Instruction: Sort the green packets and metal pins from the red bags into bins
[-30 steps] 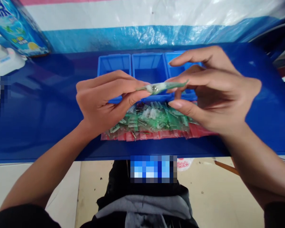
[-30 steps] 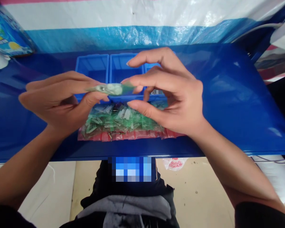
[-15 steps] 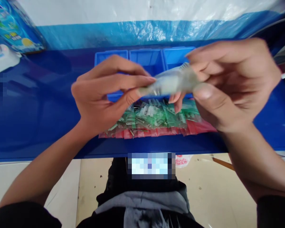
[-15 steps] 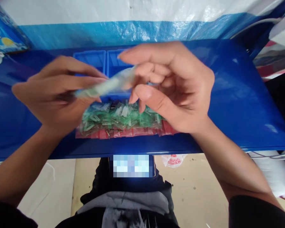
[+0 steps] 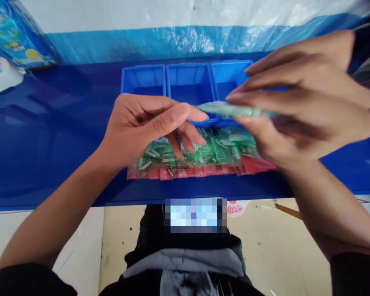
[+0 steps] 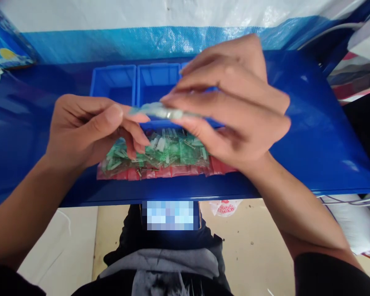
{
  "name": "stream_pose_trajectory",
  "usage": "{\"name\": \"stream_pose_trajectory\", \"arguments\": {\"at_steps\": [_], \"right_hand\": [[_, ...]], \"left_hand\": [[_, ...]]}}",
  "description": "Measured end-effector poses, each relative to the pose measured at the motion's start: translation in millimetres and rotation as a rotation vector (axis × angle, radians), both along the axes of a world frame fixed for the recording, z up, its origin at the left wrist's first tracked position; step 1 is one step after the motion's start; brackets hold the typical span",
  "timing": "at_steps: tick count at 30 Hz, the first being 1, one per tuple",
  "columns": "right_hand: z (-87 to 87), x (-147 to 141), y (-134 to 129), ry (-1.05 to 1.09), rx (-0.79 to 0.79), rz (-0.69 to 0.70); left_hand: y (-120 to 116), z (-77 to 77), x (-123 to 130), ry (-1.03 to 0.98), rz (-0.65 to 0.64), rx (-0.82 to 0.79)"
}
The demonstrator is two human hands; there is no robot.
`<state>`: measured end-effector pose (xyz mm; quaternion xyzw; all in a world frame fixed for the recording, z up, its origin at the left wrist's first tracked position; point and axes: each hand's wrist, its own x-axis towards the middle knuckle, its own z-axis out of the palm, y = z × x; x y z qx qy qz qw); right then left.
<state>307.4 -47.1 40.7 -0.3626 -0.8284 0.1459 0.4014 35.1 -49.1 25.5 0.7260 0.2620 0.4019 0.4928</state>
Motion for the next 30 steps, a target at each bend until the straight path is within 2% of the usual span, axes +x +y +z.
{"name": "stream_pose_trajectory", "arguments": {"at_steps": [3, 7, 10, 12, 17, 20, 23, 25, 27, 30], "right_hand": [[-12.5, 11, 19, 0.148, 0.197, -0.112], [-23.3, 30, 49, 0.088, 0.067, -0.248], [-30.7, 45, 70, -0.001, 0.095, -0.275], [-37.7, 53, 79, -0.118, 0.057, -0.266], [-53.5, 64, 85, -0.311, -0.015, -0.108], [-51.4, 63, 83, -0.300, 0.010, -0.104], [-43.1, 63, 84, -0.158, 0.017, -0.197], [-39.9, 65, 87, -0.081, -0.030, -0.188], [-40.7, 68, 89, -0.126, -0.070, -0.120], [-44.4, 68, 87, -0.311, -0.012, -0.084]], "left_hand": [[3, 0.9, 1, -0.130, 0.034, -0.052], [7, -1.4, 1, -0.145, 0.116, -0.014], [6, -1.5, 2, -0.133, 0.139, -0.023], [6, -0.8, 2, -0.139, 0.120, -0.024], [7, 0.4, 2, -0.107, 0.102, -0.018], [7, 0.0, 2, -0.104, 0.097, 0.006], [8, -0.1, 1, -0.112, 0.106, 0.000], [8, 0.2, 1, -0.118, 0.109, -0.002], [8, 0.5, 1, -0.125, 0.108, 0.009], [8, -0.1, 1, -0.119, 0.105, 0.031]]}}
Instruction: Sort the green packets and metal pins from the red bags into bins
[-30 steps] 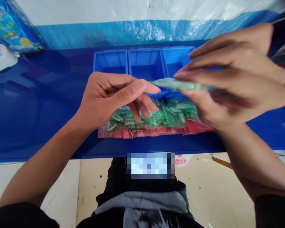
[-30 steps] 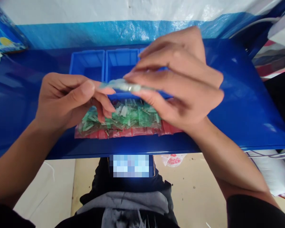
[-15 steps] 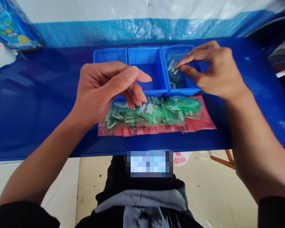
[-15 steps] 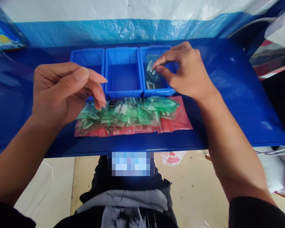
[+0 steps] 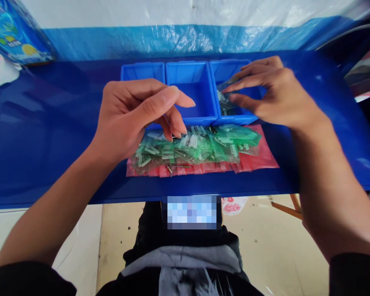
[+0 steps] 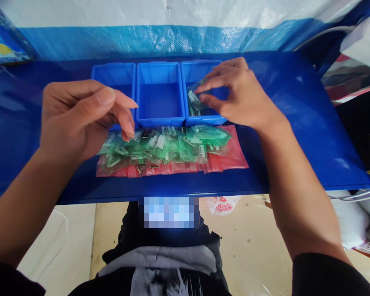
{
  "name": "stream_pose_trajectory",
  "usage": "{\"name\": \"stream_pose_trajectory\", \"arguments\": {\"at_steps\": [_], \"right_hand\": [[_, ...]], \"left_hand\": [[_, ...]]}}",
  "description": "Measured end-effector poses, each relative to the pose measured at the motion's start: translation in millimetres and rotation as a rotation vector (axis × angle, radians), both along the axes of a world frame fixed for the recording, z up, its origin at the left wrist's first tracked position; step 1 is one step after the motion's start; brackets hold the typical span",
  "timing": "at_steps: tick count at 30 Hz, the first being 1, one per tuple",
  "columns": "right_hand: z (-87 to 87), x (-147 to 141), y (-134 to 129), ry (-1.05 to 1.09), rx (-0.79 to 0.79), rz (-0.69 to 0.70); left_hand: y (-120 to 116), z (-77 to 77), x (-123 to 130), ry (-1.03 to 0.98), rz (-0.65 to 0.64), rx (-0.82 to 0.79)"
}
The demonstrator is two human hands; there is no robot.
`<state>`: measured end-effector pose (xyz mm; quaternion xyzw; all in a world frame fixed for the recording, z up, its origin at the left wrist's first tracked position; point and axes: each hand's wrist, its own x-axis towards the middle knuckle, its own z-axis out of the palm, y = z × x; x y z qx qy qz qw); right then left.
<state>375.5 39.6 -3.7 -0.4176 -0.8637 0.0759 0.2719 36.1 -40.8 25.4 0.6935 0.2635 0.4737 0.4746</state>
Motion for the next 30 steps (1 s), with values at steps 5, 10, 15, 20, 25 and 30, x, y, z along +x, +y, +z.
{"name": "stream_pose_trajectory", "arguments": {"at_steps": [5, 10, 15, 20, 25, 30], "right_hand": [[8.4, -8, -18, -0.116, -0.087, -0.010], [18.6, -23, -34, -0.260, -0.213, 0.086], [23.6, -39, -47, -0.212, -0.009, 0.076], [35.4, -53, -67, 0.019, 0.246, 0.270], [26.5, -71, -82, -0.122, 0.205, 0.563], [17.7, -78, -83, -0.082, 0.200, 0.584]], "left_hand": [[5, -5.1, -1, -0.024, -0.008, 0.042], [7, -8.3, 0, -0.059, -0.013, 0.058], [3, -6.8, 1, 0.133, 0.245, 0.314], [13, -8.3, -8, 0.478, 0.428, 0.827], [30, -23.5, -23, 0.743, 0.353, 0.949], [31, -34.2, -23, 0.793, 0.295, 0.949]]}}
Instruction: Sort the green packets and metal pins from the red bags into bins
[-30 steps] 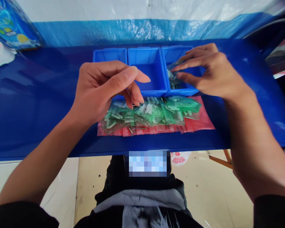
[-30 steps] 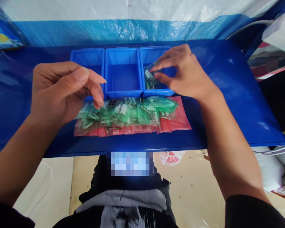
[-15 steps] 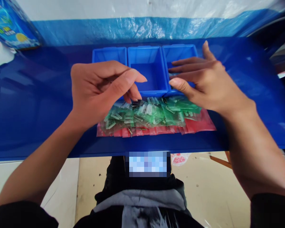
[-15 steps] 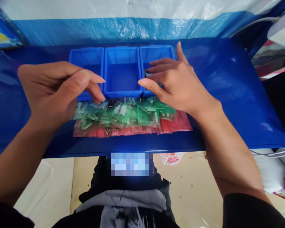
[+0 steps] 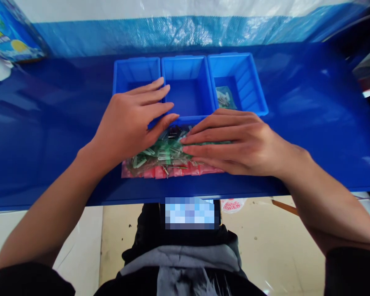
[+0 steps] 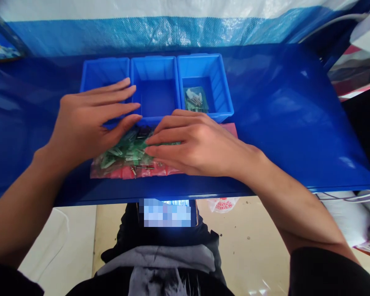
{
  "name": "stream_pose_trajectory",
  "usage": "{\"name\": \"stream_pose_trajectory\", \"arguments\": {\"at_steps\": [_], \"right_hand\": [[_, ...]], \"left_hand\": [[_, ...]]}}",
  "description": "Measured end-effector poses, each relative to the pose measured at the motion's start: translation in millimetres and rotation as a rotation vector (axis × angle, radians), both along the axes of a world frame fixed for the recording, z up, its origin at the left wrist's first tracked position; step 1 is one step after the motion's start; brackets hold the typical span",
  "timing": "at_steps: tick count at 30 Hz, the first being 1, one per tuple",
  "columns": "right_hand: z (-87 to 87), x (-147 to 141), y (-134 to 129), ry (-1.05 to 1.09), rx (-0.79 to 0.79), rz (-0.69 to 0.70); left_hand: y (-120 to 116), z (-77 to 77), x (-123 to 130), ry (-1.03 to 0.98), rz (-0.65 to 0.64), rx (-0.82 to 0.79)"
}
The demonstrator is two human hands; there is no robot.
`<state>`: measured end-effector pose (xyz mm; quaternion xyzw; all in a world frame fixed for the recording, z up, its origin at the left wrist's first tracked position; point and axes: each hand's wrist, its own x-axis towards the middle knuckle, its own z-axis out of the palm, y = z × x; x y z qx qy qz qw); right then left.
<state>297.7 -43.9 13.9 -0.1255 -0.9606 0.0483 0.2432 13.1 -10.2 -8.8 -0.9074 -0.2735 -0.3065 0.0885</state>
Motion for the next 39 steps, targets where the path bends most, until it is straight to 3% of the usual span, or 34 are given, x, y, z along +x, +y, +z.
{"name": "stream_pose_trajectory", "arguments": {"at_steps": [3, 7, 11, 14, 17, 21, 23, 27, 31, 33, 36, 39], "right_hand": [[3.0, -1, 1, 0.076, 0.045, -0.065], [12.3, -1, -5, 0.219, 0.099, -0.219], [19.9, 1, -15, 0.439, -0.204, -0.544], [18.9, -1, -17, 0.593, -0.365, -0.660], [14.5, -5, -16, 0.708, -0.508, -0.667], [13.3, -7, -16, 0.686, -0.704, -0.450], [15.0, -7, -18, 0.613, -0.651, -0.422], [17.7, -6, -20, 0.532, -0.385, -0.553], [16.4, -5, -19, 0.523, -0.514, -0.591], [15.0, -4, -17, 0.580, -0.584, -0.591], [14.5, -2, -17, 0.650, -0.616, -0.588], [16.7, -1, -18, 0.562, -0.642, -0.564]], "left_hand": [[-3, 1.4, 2, 0.052, -0.023, 0.033], [-6, 4.4, 1, 0.072, 0.022, -0.042], [-12, 11.4, 8, -0.028, -0.009, -0.003], [-18, 17.4, 14, -0.150, -0.065, 0.100], [-22, 17.2, 16, -0.170, -0.079, 0.215], [-21, 13.0, 16, -0.320, -0.073, 0.224], [-22, 14.4, 19, -0.447, -0.049, 0.119], [-30, 21.2, 27, -0.536, 0.033, -0.117], [-35, 19.8, 28, -0.535, 0.053, -0.180], [-32, 16.2, 25, -0.529, 0.030, -0.152], [-19, 11.7, 18, -0.398, -0.039, 0.015], [-11, 10.6, 15, -0.369, -0.110, 0.177]]}}
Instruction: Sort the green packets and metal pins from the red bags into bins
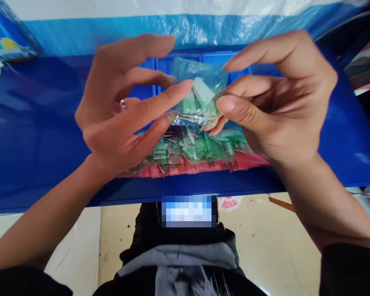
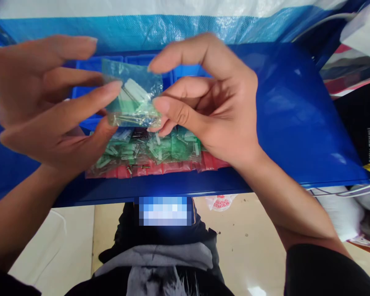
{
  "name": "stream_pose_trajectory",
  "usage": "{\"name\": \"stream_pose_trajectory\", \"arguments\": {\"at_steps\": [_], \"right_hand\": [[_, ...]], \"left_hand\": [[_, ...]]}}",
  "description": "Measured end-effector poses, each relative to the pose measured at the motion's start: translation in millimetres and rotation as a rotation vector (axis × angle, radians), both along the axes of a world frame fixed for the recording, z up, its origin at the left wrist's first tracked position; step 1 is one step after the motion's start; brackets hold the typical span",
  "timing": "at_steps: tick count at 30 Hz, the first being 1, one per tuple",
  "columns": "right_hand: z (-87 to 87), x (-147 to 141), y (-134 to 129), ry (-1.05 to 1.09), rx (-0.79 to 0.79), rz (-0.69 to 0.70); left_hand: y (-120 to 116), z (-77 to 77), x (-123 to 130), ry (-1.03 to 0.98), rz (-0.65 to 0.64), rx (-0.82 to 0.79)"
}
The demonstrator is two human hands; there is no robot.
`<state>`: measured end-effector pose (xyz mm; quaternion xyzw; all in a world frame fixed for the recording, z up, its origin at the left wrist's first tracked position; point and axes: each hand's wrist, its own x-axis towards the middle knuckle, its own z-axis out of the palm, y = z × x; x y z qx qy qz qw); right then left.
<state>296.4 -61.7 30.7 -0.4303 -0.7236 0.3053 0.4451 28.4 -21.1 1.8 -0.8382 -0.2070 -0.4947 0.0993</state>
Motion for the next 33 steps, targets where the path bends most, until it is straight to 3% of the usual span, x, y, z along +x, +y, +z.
{"name": "stream_pose_trajectory", "arguments": {"at_steps": [4, 7, 10, 13, 16, 20, 26, 33], "right_hand": [[3.2, -1, 0, 0.047, -0.006, 0.110], [2.1, 1, 4, -0.003, 0.185, 0.156], [0.7, 3, 4, -0.165, 0.377, 0.077], [3.2, 1, -1, -0.247, 0.258, -0.067], [5.9, 3, 2, -0.239, 0.162, -0.214], [-0.3, 27, 34, -0.064, 0.304, -0.341], [-14.2, 63, 79, -0.237, 0.217, -0.340], [-26.6, 63, 84, -0.555, 0.153, -0.196]], "left_hand": [[-6, 2.9, 5, -0.059, 0.057, -0.003], [-15, 5.2, 9, -0.112, 0.122, -0.197], [-19, 5.5, 11, -0.119, 0.089, -0.299], [-21, 4.4, 14, -0.154, 0.001, -0.236], [-22, 4.5, 16, -0.133, 0.015, -0.282], [-22, 6.0, 17, -0.170, 0.033, -0.286], [-17, 3.6, 16, -0.172, 0.007, -0.242], [-23, 12.3, 14, -0.109, 0.077, -0.306]]}}
